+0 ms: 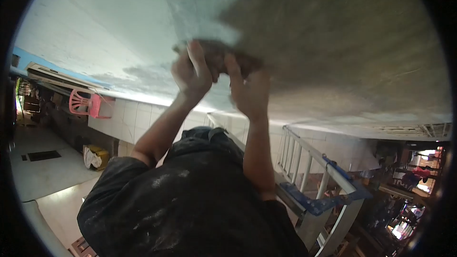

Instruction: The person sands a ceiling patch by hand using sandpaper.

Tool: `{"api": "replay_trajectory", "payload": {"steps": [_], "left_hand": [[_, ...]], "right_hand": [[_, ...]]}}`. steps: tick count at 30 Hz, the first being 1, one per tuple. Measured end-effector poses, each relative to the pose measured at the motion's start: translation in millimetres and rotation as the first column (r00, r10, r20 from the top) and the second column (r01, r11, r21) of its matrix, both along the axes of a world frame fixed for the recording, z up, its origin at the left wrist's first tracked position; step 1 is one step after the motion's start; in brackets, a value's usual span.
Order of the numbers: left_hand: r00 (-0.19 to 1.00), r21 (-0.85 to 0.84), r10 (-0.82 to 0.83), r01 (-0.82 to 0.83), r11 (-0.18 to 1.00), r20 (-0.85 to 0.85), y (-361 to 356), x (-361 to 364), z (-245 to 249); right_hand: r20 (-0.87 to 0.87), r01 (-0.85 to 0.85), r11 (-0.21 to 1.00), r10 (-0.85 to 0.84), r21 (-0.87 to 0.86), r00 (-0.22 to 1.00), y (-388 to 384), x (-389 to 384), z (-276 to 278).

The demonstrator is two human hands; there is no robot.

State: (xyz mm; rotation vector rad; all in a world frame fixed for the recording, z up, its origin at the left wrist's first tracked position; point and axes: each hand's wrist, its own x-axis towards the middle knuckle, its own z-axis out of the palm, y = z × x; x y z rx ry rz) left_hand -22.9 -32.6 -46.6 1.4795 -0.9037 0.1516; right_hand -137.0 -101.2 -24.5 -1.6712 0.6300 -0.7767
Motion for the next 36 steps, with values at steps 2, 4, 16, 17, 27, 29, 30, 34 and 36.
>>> {"api": "replay_trajectory", "payload": {"steps": [2, 4, 16, 17, 27, 29, 30, 34, 36], "left_hand": [[0.979, -0.110, -0.090, 0.070, 0.991, -0.183, -0.5, -9.7, 51.3], [0.985, -0.146, -0.083, 0.061, 0.987, -0.150, -3.3, -7.7, 42.0], [0.984, -0.148, -0.113, 0.092, 0.985, -0.136, 0.5, -5.4, 51.2], [0.989, -0.171, -0.099, 0.080, 0.982, -0.107, -2.6, -4.7, 40.5], [0.993, -0.101, -0.067, 0.057, 0.993, -0.098, -2.0, -9.0, 37.8], [0.986, -0.152, -0.089, 0.067, 0.986, -0.143, -7.5, -10.6, 37.9], [0.983, -0.096, -0.072, 0.056, 0.994, -0.170, -1.8, -14.6, 25.6], [1.000, -0.054, -0.003, 0.002, 0.999, -0.008, -5.4, -10.7, -35.0], [0.995, -0.032, -0.061, 0.059, 0.998, -0.073, -4.2, -8.7, -24.5]], "right_hand": [[0.159, 0.024, 0.998, -0.013, -0.064, 0.987, -0.9, 9.3, 33.2], [0.213, 0.044, 0.997, -0.029, -0.064, 0.977, 6.9, 10.1, 28.9], [0.190, 0.056, 0.996, -0.041, -0.074, 0.981, 4.3, 9.8, 24.3], [0.164, 0.065, 0.995, -0.052, -0.074, 0.985, 7.6, 6.9, 16.9], [0.237, 0.070, 0.998, -0.067, -0.002, 0.969, 4.0, 9.1, 10.2], [0.227, 0.080, 0.997, -0.082, 0.016, 0.970, 10.7, 9.8, 10.2], [0.148, 0.094, 0.995, -0.090, -0.021, 0.985, 10.6, 5.2, 1.1], [0.106, 0.251, 0.967, -0.246, -0.041, 0.964, 17.4, 8.1, -62.4], [0.145, 0.171, 0.985, -0.173, 0.023, 0.974, 13.5, 10.1, -48.6]]}}
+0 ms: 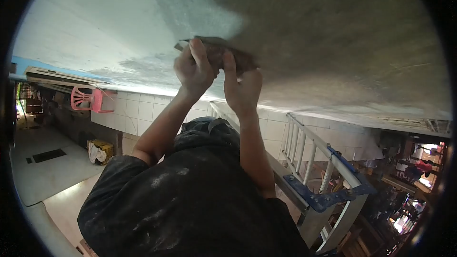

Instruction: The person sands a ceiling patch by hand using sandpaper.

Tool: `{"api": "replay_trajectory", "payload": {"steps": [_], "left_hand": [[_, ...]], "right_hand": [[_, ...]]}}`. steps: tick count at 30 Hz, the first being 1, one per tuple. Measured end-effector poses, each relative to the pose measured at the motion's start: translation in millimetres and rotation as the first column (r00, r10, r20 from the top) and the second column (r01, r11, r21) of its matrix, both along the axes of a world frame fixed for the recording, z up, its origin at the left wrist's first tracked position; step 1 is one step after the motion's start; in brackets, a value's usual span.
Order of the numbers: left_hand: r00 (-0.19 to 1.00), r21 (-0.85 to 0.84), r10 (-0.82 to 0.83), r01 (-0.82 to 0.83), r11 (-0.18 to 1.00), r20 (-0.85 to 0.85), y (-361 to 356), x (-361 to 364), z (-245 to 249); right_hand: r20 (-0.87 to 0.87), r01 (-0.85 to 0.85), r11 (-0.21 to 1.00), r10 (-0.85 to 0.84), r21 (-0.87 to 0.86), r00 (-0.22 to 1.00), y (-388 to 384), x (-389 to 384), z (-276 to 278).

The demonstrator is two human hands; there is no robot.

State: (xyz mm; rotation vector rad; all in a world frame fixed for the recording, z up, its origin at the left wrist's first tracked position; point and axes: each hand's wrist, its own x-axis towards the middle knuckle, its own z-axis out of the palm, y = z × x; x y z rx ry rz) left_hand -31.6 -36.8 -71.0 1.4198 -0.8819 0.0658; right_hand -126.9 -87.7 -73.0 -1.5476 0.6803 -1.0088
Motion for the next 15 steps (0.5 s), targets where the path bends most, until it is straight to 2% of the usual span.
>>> {"api": "replay_trajectory", "payload": {"steps": [2, 3, 4, 6, 8, 9, 10, 12, 14, 15], "left_hand": [[0.996, -0.068, -0.036, 0.030, 0.997, -0.081, -1.0, -0.4, 32.3], [0.994, -0.071, 0.003, -0.011, 0.997, -0.114, -2.8, -2.6, 50.6], [0.997, -0.127, -0.038, 0.029, 0.992, -0.072, -1.7, -0.9, 61.4], [0.998, -0.170, 0.001, -0.012, 0.985, -0.063, -6.0, -1.5, 49.0], [0.995, -0.086, 0.066, -0.073, 0.994, -0.079, -6.4, -2.2, 12.8], [0.996, -0.030, 0.088, -0.088, 0.996, -0.002, -1.7, -4.8, 1.5], [0.996, 0.024, 0.084, -0.083, 0.996, -0.020, 0.7, -2.4, -22.4], [0.996, 0.011, 0.082, -0.083, 0.997, 0.040, 2.1, -2.0, -1.7], [0.996, 0.029, 0.088, -0.089, 0.996, 0.024, 2.1, 3.5, 20.6], [0.995, -0.091, -0.009, 0.000, 0.996, -0.102, 1.0, 1.7, 43.9]], "right_hand": [[-0.037, -0.102, 0.994, 0.101, -0.027, 0.994, -8.7, -5.0, 37.9], [0.101, -0.062, 0.996, 0.068, -0.061, 0.993, -6.3, 0.5, 53.6], [0.050, -0.052, 0.996, 0.055, -0.066, 0.997, -4.8, 1.3, 62.1], [-0.028, -0.037, 0.996, 0.035, -0.081, 0.999, -2.4, -2.3, 53.4], [-0.063, -0.024, 0.994, 0.017, -0.111, 0.998, -3.2, -4.1, 24.5], [-0.082, 0.022, 0.994, -0.031, -0.104, 0.996, 2.6, -4.3, -0.3], [-0.093, 0.066, 0.993, -0.076, -0.101, 0.993, 3.7, -2.4, -11.4], [-0.031, 0.016, 0.996, -0.019, -0.091, 0.999, -3.3, 2.1, -0.1], [-0.001, -0.021, 0.998, 0.021, -0.057, 1.000, 0.6, -1.2, 19.0], [0.013, -0.033, 0.998, 0.034, -0.047, 0.999, -0.3, -0.8, 47.2]]}}
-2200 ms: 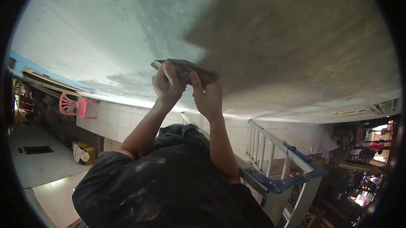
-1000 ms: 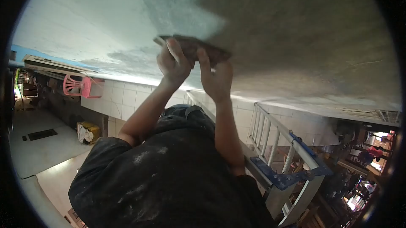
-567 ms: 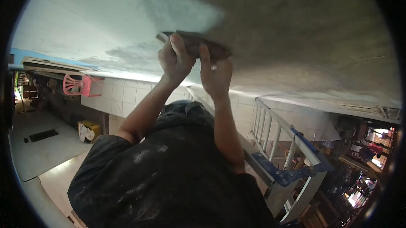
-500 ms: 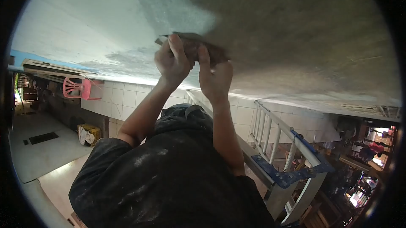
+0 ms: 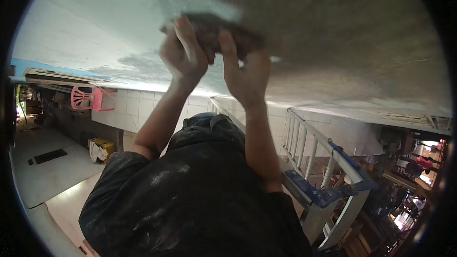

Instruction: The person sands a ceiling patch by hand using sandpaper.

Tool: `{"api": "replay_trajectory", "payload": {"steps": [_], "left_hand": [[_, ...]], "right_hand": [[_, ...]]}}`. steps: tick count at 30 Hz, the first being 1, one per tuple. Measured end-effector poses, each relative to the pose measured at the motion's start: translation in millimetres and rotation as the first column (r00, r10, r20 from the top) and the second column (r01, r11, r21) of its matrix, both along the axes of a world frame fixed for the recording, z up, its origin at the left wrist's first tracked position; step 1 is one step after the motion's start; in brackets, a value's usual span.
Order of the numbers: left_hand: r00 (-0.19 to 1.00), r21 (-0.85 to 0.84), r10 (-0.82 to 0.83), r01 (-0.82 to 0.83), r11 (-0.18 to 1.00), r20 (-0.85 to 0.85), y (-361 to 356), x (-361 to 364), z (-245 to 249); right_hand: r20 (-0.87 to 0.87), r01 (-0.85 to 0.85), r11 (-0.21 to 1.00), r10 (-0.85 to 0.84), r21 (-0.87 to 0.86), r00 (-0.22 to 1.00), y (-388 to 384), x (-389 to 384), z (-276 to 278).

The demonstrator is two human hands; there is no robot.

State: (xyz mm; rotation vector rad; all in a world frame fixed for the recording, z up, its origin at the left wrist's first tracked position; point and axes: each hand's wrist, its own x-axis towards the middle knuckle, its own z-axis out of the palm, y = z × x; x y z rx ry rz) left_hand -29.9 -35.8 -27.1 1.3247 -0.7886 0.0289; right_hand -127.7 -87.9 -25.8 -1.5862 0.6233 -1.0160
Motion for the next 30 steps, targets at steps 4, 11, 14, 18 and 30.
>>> {"api": "replay_trajectory", "payload": {"steps": [4, 11, 14, 18, 30], "left_hand": [[1.000, -0.048, -0.004, 0.006, 0.999, 0.030, -3.0, -1.8, 15.0], [0.993, 0.082, 0.027, -0.036, 0.996, 0.111, -0.7, -1.7, -26.7], [0.998, 0.013, -0.015, 0.015, 1.000, 0.062, -2.8, -0.9, 38.7], [0.995, 0.001, 0.035, -0.035, 0.999, 0.093, -1.9, -3.2, -5.7], [0.996, 0.019, 0.068, -0.069, 0.997, 0.052, -1.4, -4.0, 2.6]], "right_hand": [[-0.425, 0.010, 0.999, 0.013, 0.052, 0.905, -3.1, -7.2, 37.9], [0.109, 0.028, 0.998, -0.022, -0.053, 0.994, -5.5, 4.1, -38.9], [0.150, 0.047, 0.985, -0.022, -0.164, 0.988, -12.0, 3.2, 22.6], [0.029, 0.007, 0.986, -0.002, -0.169, 1.000, -14.9, -0.6, -5.2], [-0.032, -0.015, 0.998, 0.012, -0.068, 0.999, -6.8, 0.0, -2.5]]}}
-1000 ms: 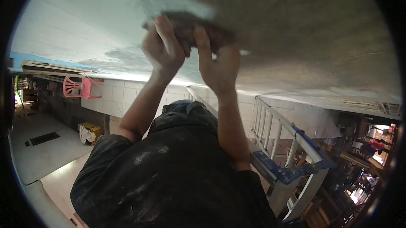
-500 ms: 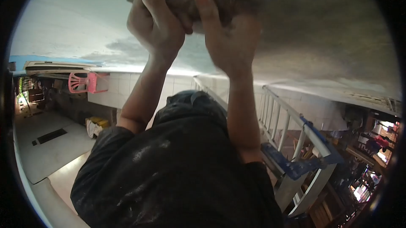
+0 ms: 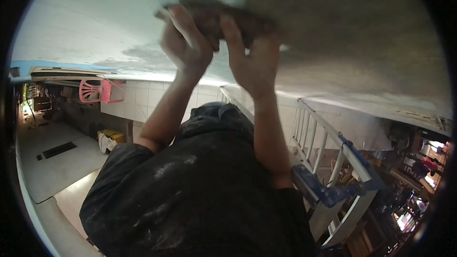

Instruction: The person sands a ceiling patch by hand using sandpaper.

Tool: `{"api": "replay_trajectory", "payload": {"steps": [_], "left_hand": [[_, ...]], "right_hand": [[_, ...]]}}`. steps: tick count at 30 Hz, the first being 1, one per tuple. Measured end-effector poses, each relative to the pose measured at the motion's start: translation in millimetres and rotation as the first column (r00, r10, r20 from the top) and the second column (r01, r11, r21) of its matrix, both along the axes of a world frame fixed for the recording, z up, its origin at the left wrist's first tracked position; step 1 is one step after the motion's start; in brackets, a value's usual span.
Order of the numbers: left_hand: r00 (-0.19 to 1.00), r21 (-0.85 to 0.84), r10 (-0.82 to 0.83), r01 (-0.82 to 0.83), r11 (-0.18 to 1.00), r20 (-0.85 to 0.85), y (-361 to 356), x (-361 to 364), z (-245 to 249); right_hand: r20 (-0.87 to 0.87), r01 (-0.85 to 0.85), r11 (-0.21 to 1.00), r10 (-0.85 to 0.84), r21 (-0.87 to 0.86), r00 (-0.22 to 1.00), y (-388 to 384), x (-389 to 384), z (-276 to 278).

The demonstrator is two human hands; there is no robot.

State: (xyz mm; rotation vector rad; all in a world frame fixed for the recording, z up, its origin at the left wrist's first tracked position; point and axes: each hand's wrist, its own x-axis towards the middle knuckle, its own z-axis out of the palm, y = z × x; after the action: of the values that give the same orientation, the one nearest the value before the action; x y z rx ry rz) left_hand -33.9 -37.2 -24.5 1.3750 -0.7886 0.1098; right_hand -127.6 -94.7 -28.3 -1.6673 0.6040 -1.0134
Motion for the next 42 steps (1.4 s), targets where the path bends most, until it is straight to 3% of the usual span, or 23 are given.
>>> {"api": "replay_trajectory", "payload": {"steps": [2, 3, 6, 9, 12, 14, 16, 18, 21, 22, 25, 26, 27, 28, 29, 31, 33, 34, 35, 38, 39, 41, 42], "left_hand": [[0.997, 0.056, 0.043, -0.046, 0.997, 0.064, -0.4, 3.3, -44.9], [0.990, 0.047, 0.073, -0.079, 0.996, 0.124, -1.0, 3.0, -41.1], [0.993, 0.041, -0.016, 0.011, 0.999, 0.121, 2.1, 6.6, -14.7], [0.997, -0.073, -0.080, 0.081, 0.994, 0.014, -2.1, 2.9, 40.2], [0.997, -0.045, -0.005, 0.009, 0.999, 0.080, -4.2, 4.7, 18.1], [0.993, 0.007, 0.017, -0.018, 1.000, 0.115, -1.0, -0.1, -15.3], [0.991, 0.032, 0.015, -0.019, 0.999, 0.132, -2.7, 2.4, -16.6], [0.994, 0.067, -0.028, 0.021, 0.998, 0.102, 1.4, 7.3, -13.2], [0.986, -0.098, -0.116, 0.104, 0.990, -0.123, -1.0, -1.3, 38.3], [0.982, -0.132, -0.132, 0.114, 0.985, -0.135, -2.0, -2.8, 38.4], [0.999, -0.082, 0.050, -0.050, 0.995, -0.001, -9.8, 2.6, -23.4], [0.999, 0.018, 0.043, -0.043, 0.999, 0.017, -3.7, 3.7, -47.8], [0.987, 0.078, 0.096, -0.107, 0.991, 0.125, -0.2, -1.1, -51.1], [1.000, 0.082, -0.014, 0.012, 0.997, 0.024, 3.2, -1.8, -52.6], [0.994, 0.059, 0.040, -0.046, 0.997, 0.099, 0.5, -0.8, -45.6], [0.997, 0.078, 0.060, -0.064, 0.995, 0.055, -2.9, 5.3, -34.0], [0.997, -0.035, -0.026, 0.023, 0.999, -0.072, -4.1, -5.6, 19.8], [1.000, -0.035, 0.022, -0.022, 0.999, -0.003, -4.9, -0.5, 19.7], [0.997, -0.074, -0.024, 0.018, 0.997, -0.075, -5.6, -6.3, 21.3], [0.990, 0.087, 0.122, -0.128, 0.988, 0.073, -2.7, 2.9, -47.6], [0.999, 0.092, 0.047, -0.046, 0.995, -0.010, -1.8, 1.8, -74.7], [0.984, 0.076, 0.088, -0.101, 0.992, 0.154, 0.6, 1.9, -63.9], [0.988, 0.059, 0.070, -0.079, 0.995, 0.135, -0.9, 4.3, -53.9]], "right_hand": [[-0.057, -0.005, 1.000, 0.006, 0.021, 0.998, 2.9, -3.1, -29.7], [-0.052, -0.003, 0.998, 0.006, 0.058, 0.999, 4.8, 0.1, -29.6], [0.044, -0.040, 0.995, 0.036, 0.096, 0.998, 0.1, -1.5, -7.4], [0.156, -0.075, 0.995, 0.065, 0.061, 0.986, -0.1, 0.5, 42.4], [-0.009, -0.033, 0.999, 0.033, 0.033, 0.999, 0.4, -3.1, 26.8], [-0.016, 0.047, 0.999, -0.046, 0.026, 0.999, 3.4, -2.3, -20.8], [0.042, 0.054, 0.997, -0.056, 0.056, 0.998, 2.7, 3.1, -22.5], [0.135, -0.008, 0.989, -0.012, 0.150, 0.991, 4.5, 1.6, -10.0], [0.157, -0.070, 0.993, 0.055, 0.096, 0.986, 1.1, -0.1, 39.2], [0.079, -0.050, 0.996, 0.043, 0.080, 0.996, 1.5, -0.5, 32.9], [-0.073, 0.018, 1.000, -0.020, -0.019, 0.997, 0.5, -5.3, 2.2], [-0.059, 0.048, 0.996, -0.052, -0.071, 0.997, 2.3, -3.0, -27.1], [-0.060, 0.021, 0.999, -0.024, -0.036, 0.998, -0.7, -1.7, -51.7], [-0.112, 0.074, 0.997, -0.072, 0.011, 0.991, 5.0, -3.2, -57.0], [-0.088, 0.065, 0.985, -0.051, 0.159, 0.995, 7.5, -2.8, -51.8], [-0.092, -0.016, 0.995, 0.024, 0.095, 0.996, -1.6, -6.5, -8.5], [0.001, -0.021, 0.996, 0.021, 0.086, 1.000, -1.5, -3.2, 30.3], [0.041, -0.025, 0.995, 0.021, 0.093, 0.999, 0.5, -1.2, 33.5], [0.031, -0.016, 0.997, 0.014, 0.077, 0.999, 4.3, -2.8, 21.4], [0.000, -0.012, 0.999, 0.012, -0.033, 1.000, 0.1, -0.9, -31.0], [-0.113, -0.022, 0.999, 0.026, 0.039, 0.993, 1.2, -2.9, -44.1], [-0.023, 0.024, 0.978, -0.019, 0.207, 1.000, 11.4, -2.0, -49.2], [0.004, -0.006, 0.989, 0.006, 0.150, 1.000, 5.6, 0.0, -40.6]]}}
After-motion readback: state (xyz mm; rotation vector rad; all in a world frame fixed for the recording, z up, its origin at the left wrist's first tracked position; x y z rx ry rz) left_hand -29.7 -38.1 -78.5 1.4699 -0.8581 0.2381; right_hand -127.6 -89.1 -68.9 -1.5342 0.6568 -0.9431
